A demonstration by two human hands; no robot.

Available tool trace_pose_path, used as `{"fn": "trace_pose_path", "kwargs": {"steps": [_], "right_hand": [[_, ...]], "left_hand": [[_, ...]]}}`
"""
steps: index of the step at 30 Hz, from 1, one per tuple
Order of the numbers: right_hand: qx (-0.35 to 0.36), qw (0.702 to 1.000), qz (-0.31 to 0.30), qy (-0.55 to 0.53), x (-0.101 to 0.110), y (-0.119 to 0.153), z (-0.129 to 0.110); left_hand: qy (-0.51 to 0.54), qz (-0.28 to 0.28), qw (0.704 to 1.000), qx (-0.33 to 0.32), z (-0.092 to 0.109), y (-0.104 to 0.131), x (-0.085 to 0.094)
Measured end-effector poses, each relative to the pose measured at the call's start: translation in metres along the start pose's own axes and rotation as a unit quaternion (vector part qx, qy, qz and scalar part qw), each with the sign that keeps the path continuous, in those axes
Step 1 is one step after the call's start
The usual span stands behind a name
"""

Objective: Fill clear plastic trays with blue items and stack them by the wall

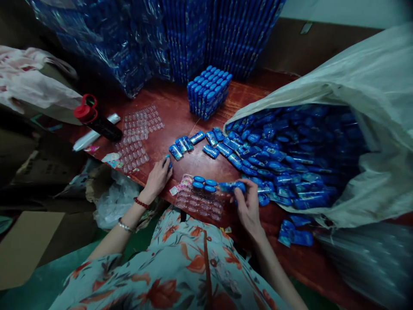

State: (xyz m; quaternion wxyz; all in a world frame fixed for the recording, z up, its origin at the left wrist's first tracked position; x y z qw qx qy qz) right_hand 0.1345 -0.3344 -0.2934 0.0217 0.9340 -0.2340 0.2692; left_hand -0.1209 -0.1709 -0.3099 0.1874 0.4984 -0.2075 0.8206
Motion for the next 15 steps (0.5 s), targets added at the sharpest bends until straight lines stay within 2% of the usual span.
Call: {"fn": "trace_pose_path", "kwargs": {"steps": [3, 5, 7, 9, 11, 15], "right_hand": [[0.099, 0.994, 0.028, 0.024, -0.007, 0.028, -0.006], [0.176, 0.983, 0.033, 0.046, -0.015, 0.035, -0.007], [0.23, 0.97, 0.013, 0.073, -0.024, 0.036, -0.004], [0.277, 0.953, -0.008, 0.12, -0.03, 0.032, -0.002], [0.318, 0.931, -0.024, 0.178, -0.031, 0.027, -0.004], [0.359, 0.89, -0.076, 0.271, -0.028, 0.018, -0.019]], "left_hand": [[0.056, 0.026, 0.998, 0.003, 0.015, 0.023, 0.023], [0.085, 0.03, 0.996, 0.005, 0.031, 0.04, 0.037], [0.113, 0.01, 0.994, -0.006, 0.051, 0.054, 0.044], [0.142, -0.015, 0.989, -0.026, 0.068, 0.064, 0.04], [0.155, -0.03, 0.987, -0.044, 0.08, 0.069, 0.03], [0.129, -0.053, 0.984, -0.113, 0.082, 0.066, 0.009]]}}
Point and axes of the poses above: each hand's wrist, its own y-axis away from the middle knuckle, its own x-axis out of the back of the hand, z = x × y, the point moved 2 cm from there along -y, towards the middle knuckle, and after that the axes turned 7 degrees about y, right-handed, at the moved point
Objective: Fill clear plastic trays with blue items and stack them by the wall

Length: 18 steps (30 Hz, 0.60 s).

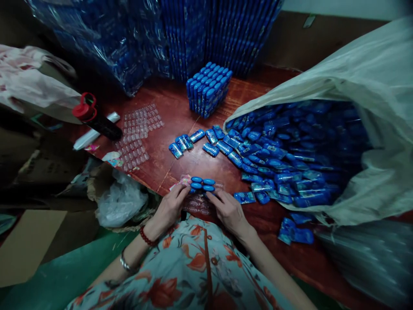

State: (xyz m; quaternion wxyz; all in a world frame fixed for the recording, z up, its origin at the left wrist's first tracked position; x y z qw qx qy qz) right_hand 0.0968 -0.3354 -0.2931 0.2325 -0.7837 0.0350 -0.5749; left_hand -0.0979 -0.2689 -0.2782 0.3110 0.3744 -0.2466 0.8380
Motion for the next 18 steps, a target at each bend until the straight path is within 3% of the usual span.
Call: {"fn": "trace_pose_path", "kwargs": {"steps": [3, 6, 9, 11, 15, 18], "right_hand": [[0.014, 0.998, -0.036, 0.039, 0.006, -0.011, -0.002], [0.032, 0.996, -0.061, 0.059, 0.006, -0.02, -0.006], [0.048, 0.992, -0.086, 0.074, 0.002, -0.027, -0.01], [0.04, 0.991, -0.092, 0.093, 0.002, -0.027, -0.013], [0.014, 0.993, -0.042, 0.108, 0.008, -0.017, -0.015], [-0.05, 0.995, 0.025, 0.088, 0.009, -0.02, 0.002]], "left_hand": [[-0.039, -0.032, 0.995, -0.081, -0.005, -0.008, -0.002], [-0.077, -0.106, 0.98, -0.146, -0.002, -0.02, 0.0], [-0.115, -0.197, 0.957, -0.182, 0.006, -0.032, -0.001], [-0.143, -0.218, 0.948, -0.182, 0.009, -0.035, -0.003], [-0.159, -0.153, 0.959, -0.177, 0.002, -0.025, -0.003], [-0.105, -0.033, 0.984, -0.137, -0.022, -0.027, 0.005]]}}
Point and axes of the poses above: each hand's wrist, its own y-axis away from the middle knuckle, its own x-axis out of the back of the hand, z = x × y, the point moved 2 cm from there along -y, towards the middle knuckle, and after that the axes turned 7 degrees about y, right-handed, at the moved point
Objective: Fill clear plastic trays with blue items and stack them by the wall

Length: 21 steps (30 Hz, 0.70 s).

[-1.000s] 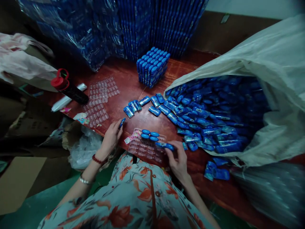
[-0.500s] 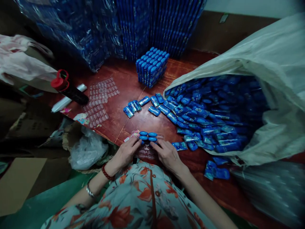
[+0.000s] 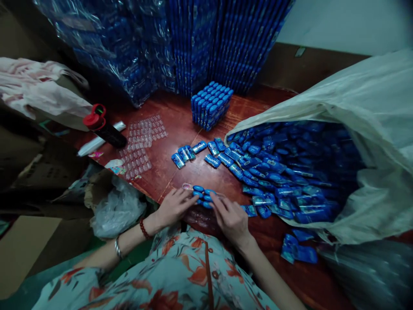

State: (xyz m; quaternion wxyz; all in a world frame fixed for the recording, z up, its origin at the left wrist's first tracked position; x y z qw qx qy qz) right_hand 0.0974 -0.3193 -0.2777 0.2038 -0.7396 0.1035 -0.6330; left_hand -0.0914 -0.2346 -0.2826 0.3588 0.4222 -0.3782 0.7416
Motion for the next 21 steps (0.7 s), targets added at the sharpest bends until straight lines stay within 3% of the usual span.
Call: {"fn": "trace_pose_path", "kwargs": {"steps": [2, 3, 5, 7, 9, 11, 13, 15, 17, 19, 21], "right_hand": [[-0.08, 0.997, 0.011, -0.017, -0.012, -0.018, 0.018], [-0.123, 0.992, 0.003, -0.026, -0.022, -0.031, 0.027], [-0.167, 0.985, -0.043, -0.016, -0.044, -0.06, 0.042], [-0.156, 0.981, -0.114, -0.006, -0.063, -0.084, 0.05], [-0.143, 0.976, -0.162, -0.02, -0.072, -0.093, 0.053], [-0.144, 0.975, -0.158, -0.068, -0.068, -0.083, 0.053], [-0.171, 0.968, -0.095, -0.159, -0.053, -0.056, 0.05], [-0.233, 0.933, -0.003, -0.273, -0.033, -0.02, 0.045], [-0.285, 0.897, 0.044, -0.336, -0.016, 0.014, 0.036], [-0.264, 0.897, 0.03, -0.354, -0.003, 0.039, 0.023], [-0.182, 0.921, -0.013, -0.344, 0.002, 0.05, 0.008]], "left_hand": [[0.04, 0.115, 0.986, 0.115, -0.031, -0.008, 0.002], [0.057, 0.169, 0.966, 0.189, -0.049, -0.015, 0.003], [0.075, 0.224, 0.92, 0.313, -0.084, -0.033, 0.002], [0.09, 0.191, 0.904, 0.372, -0.11, -0.049, -0.001], [0.107, 0.132, 0.913, 0.37, -0.123, -0.056, -0.003], [0.122, 0.1, 0.928, 0.338, -0.123, -0.048, -0.004], [0.136, 0.09, 0.934, 0.319, -0.116, -0.028, -0.005], [0.153, 0.085, 0.932, 0.316, -0.106, -0.006, -0.007], [0.162, 0.092, 0.929, 0.32, -0.095, 0.011, -0.01], [0.157, 0.092, 0.931, 0.316, -0.087, 0.017, -0.012], [0.15, 0.056, 0.939, 0.304, -0.082, 0.013, -0.013]]}}
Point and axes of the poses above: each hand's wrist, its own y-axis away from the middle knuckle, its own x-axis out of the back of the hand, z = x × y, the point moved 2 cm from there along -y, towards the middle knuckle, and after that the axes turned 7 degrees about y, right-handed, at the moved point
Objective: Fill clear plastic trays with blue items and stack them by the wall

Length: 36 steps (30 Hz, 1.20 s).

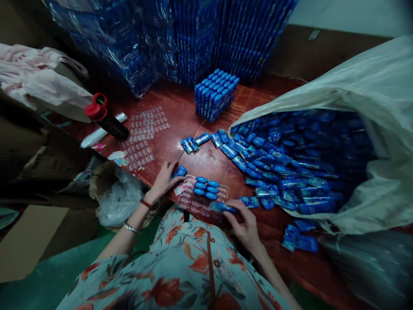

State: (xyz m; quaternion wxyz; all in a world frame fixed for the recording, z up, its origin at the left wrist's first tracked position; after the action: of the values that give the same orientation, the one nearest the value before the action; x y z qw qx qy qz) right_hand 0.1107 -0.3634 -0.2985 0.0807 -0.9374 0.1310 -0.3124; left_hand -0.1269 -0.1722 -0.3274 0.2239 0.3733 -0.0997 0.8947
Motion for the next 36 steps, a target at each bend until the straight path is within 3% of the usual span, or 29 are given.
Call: {"fn": "trace_pose_path", "kwargs": {"steps": [2, 4, 8, 11, 15, 18, 21, 28, 32, 36], "right_hand": [[0.074, 0.993, -0.056, 0.069, -0.008, 0.005, -0.006], [0.118, 0.977, -0.072, 0.16, -0.016, 0.004, -0.008], [0.167, 0.942, -0.059, 0.284, -0.023, -0.003, -0.012], [0.18, 0.918, -0.107, 0.337, -0.021, -0.009, -0.022], [0.179, 0.898, -0.157, 0.371, -0.015, -0.02, -0.038], [0.187, 0.886, -0.182, 0.383, -0.014, -0.026, -0.043], [0.193, 0.886, -0.2, 0.371, -0.016, -0.028, -0.044], [0.194, 0.884, -0.161, 0.395, -0.024, -0.023, -0.038], [0.241, 0.882, -0.096, 0.393, -0.025, -0.021, -0.029], [0.243, 0.89, -0.061, 0.382, -0.026, -0.029, -0.025]], "left_hand": [[-0.02, -0.054, 0.998, -0.012, 0.007, -0.005, -0.001], [-0.019, -0.08, 0.997, -0.014, 0.015, -0.007, 0.003], [0.099, -0.02, 0.995, 0.014, 0.037, 0.009, 0.021], [0.125, 0.043, 0.991, -0.019, 0.06, 0.039, 0.025], [0.128, 0.07, 0.984, -0.098, 0.08, 0.074, -0.001], [0.116, 0.026, 0.982, -0.148, 0.079, 0.084, -0.029], [0.07, -0.016, 0.981, -0.179, 0.069, 0.084, -0.044], [-0.075, -0.1, 0.966, -0.226, 0.062, 0.081, -0.038], [-0.134, -0.127, 0.962, -0.203, 0.064, 0.077, -0.037], [-0.156, -0.137, 0.962, -0.178, 0.072, 0.067, -0.037]]}}
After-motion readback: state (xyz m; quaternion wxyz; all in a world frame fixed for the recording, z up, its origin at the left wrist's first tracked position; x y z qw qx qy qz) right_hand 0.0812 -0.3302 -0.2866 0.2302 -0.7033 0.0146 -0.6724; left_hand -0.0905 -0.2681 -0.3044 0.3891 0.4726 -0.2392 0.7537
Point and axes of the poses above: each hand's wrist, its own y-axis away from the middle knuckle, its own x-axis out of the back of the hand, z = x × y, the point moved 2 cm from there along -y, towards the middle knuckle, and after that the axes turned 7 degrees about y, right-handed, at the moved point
